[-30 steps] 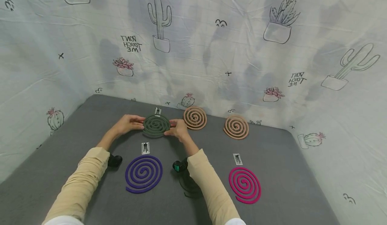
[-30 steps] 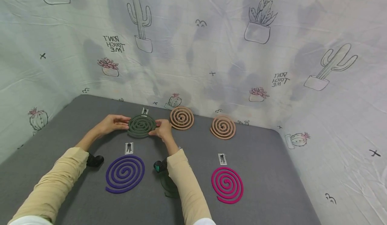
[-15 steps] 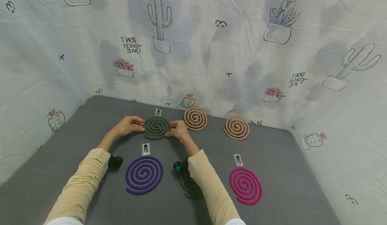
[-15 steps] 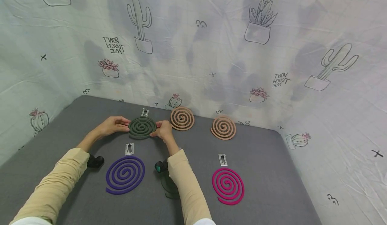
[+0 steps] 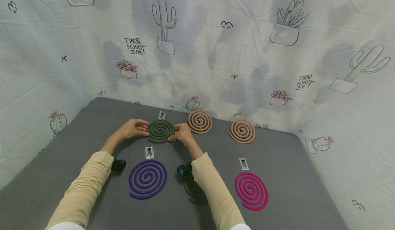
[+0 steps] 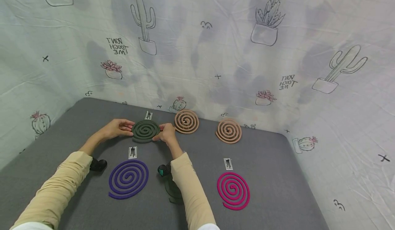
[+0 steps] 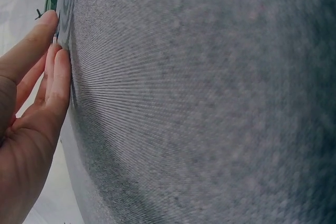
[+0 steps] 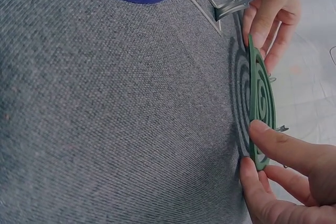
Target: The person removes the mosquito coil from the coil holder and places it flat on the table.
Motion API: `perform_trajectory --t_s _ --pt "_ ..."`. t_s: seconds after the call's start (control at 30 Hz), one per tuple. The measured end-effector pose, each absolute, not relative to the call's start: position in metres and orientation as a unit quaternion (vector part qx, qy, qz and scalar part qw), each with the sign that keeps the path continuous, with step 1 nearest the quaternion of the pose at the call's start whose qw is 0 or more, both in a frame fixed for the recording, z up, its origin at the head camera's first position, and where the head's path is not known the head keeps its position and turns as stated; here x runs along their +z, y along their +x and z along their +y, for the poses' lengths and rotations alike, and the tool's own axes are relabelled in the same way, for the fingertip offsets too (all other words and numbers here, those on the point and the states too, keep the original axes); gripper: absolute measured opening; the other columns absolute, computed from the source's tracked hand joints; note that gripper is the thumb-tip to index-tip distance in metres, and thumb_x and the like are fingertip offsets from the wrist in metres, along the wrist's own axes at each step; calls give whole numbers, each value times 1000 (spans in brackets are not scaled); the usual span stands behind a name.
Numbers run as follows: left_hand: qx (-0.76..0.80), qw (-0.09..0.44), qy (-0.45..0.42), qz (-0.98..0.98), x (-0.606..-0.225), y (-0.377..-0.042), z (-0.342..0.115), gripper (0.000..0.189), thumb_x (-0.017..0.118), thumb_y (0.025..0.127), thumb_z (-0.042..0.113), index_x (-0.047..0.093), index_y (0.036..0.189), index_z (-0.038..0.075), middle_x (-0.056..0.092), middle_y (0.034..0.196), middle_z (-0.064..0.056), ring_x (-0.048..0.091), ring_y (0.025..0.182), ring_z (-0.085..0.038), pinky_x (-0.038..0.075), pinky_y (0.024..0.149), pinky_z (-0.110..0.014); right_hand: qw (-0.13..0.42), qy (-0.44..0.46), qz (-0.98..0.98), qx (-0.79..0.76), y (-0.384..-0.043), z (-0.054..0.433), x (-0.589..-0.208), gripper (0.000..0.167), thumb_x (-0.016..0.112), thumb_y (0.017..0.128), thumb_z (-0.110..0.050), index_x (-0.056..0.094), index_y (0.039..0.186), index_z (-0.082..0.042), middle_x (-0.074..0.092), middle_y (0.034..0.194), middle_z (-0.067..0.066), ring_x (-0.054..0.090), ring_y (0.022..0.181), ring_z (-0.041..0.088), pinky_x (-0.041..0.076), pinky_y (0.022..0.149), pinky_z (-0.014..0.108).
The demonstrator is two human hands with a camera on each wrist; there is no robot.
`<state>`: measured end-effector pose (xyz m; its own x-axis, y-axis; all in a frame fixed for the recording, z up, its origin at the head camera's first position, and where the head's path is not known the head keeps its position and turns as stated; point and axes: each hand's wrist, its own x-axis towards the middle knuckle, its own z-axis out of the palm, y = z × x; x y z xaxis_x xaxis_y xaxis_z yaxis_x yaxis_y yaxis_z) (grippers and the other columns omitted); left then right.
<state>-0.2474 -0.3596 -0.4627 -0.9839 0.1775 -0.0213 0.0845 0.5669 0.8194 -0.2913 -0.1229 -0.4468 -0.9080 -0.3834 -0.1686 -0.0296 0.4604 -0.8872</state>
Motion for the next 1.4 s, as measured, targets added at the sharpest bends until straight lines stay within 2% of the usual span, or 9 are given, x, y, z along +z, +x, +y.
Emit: perform_trajectory --t_s 0.17,0.5,1.13,1.4 --pt "453 51 76 887 -464 -248 -359 56 70 86 7 45 130 -17 53 123 -34 55 112 -43 53 89 -42 174 -121 841 -499 -291 -124 -448 59 77 73 7 56 127 5 58 127 19 58 115 31 53 92 33" --pt "433 43 85 896 -463 -247 -359 57 72 84 10 47 129 -16 54 123 -34 56 112 -43 52 90 -45 156 -133 854 -479 -292 -127 -451 57 78 72 6 58 125 4 60 124 19 59 112 31 55 89 34" --pt "423 37 76 902 -465 -248 -359 55 73 83 10 50 127 -14 55 122 -34 57 112 -42 54 90 -42 147 -139 876 -437 -292 -130 -451 54 80 73 -2 61 124 2 63 121 15 59 112 28 54 91 32" --pt "401 25 77 913 -464 -247 -357 53 74 82 9 53 125 -14 59 118 -31 61 108 -40 54 87 -42 144 -139 878 -435 -292 -132 -452 57 81 71 1 60 124 3 62 121 17 58 113 29 54 89 32"
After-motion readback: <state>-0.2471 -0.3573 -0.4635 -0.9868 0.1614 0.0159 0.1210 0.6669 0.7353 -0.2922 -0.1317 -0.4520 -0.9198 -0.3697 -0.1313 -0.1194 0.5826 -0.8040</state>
